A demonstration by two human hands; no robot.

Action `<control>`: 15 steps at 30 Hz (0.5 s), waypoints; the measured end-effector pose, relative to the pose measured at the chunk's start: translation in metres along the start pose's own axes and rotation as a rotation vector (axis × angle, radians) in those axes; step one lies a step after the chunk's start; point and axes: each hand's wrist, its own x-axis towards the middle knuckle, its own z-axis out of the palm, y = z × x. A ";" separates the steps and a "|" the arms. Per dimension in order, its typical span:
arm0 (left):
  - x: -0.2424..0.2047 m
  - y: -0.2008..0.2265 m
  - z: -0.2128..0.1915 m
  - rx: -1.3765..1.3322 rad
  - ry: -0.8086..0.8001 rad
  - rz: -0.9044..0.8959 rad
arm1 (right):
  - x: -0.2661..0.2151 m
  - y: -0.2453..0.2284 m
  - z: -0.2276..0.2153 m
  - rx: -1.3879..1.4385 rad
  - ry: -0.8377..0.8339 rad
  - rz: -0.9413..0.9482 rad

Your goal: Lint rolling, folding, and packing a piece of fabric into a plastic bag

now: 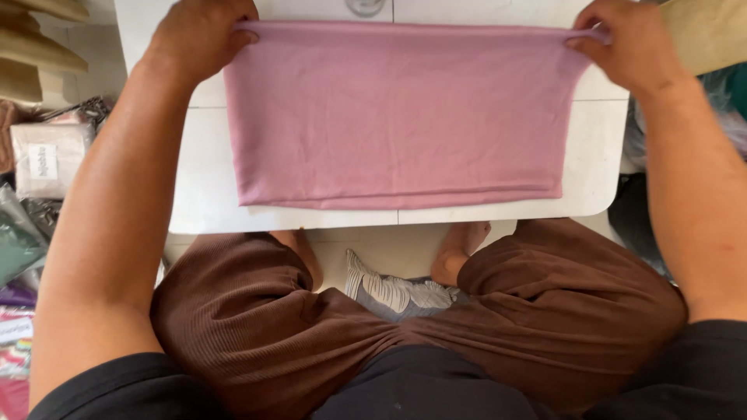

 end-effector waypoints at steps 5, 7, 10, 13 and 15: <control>-0.064 0.027 -0.032 -0.005 0.013 0.009 | -0.059 -0.031 -0.026 -0.045 0.017 -0.043; -0.094 0.042 -0.033 0.072 0.069 0.139 | -0.085 -0.048 -0.026 -0.066 0.002 -0.057; -0.132 0.073 -0.040 0.067 0.015 0.172 | -0.120 -0.067 -0.016 0.039 -0.063 -0.049; -0.165 0.099 -0.034 0.039 -0.172 0.111 | -0.163 -0.069 0.017 0.091 -0.118 -0.102; -0.170 0.104 -0.026 0.042 -0.270 0.116 | -0.170 -0.064 0.030 -0.073 -0.190 -0.045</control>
